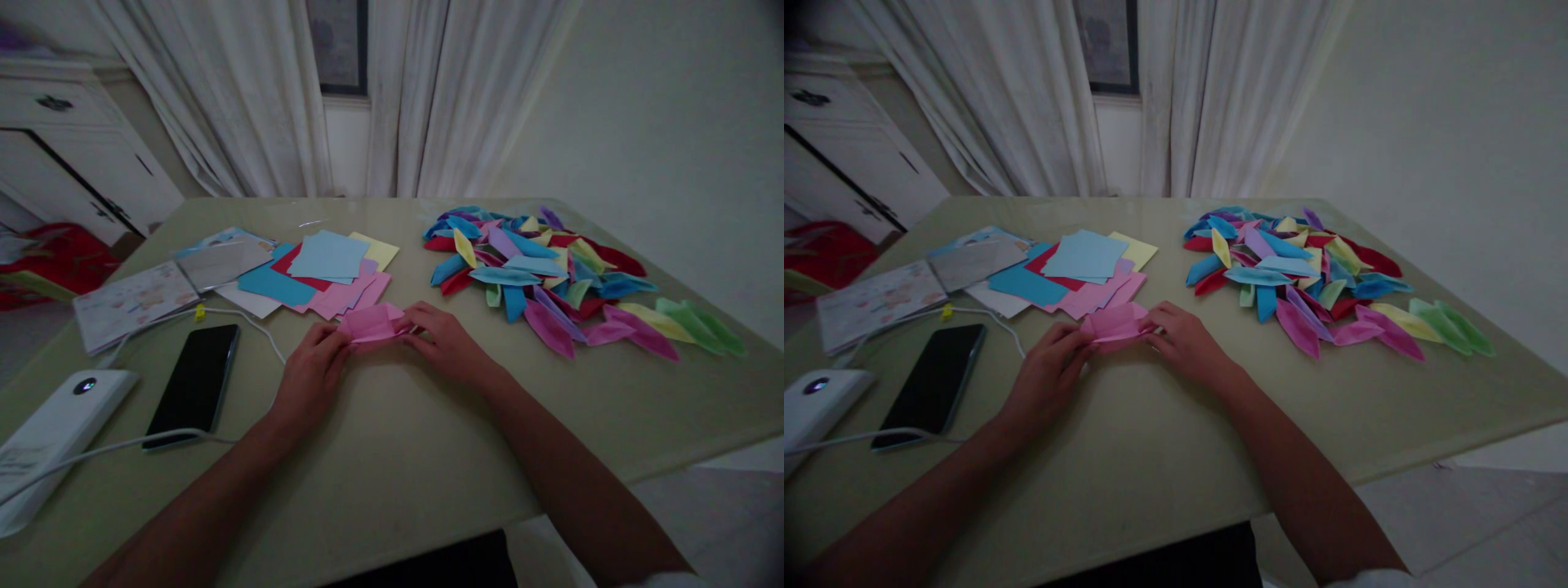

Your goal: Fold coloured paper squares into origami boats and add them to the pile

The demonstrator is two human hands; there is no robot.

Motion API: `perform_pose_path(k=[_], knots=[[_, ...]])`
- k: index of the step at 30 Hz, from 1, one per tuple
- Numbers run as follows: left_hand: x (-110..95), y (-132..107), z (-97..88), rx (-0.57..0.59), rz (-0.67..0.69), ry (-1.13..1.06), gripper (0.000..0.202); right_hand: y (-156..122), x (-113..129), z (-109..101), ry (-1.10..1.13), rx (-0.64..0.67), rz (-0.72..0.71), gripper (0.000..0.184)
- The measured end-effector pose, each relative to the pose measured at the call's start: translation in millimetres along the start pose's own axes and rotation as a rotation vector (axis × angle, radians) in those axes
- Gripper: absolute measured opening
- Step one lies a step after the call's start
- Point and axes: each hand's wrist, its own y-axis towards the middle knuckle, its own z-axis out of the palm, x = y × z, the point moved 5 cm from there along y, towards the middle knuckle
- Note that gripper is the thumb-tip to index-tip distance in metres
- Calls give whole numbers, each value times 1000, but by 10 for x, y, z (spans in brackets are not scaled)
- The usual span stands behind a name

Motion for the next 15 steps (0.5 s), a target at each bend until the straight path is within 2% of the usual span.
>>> perform_pose_path(k=[4,8,12,15], knots=[[-42,26,-13,-6,-6,-156,17,4,-66,-65,209,10,76,6],[-67,37,-13,0,-23,-340,18,-7,-97,-85,375,40,120,11],[-87,23,-42,-40,-27,-280,13,-3,-118,-126,427,-70,123,14],[-126,14,-71,-77,40,-180,15,3,-121,-152,398,-139,103,12]])
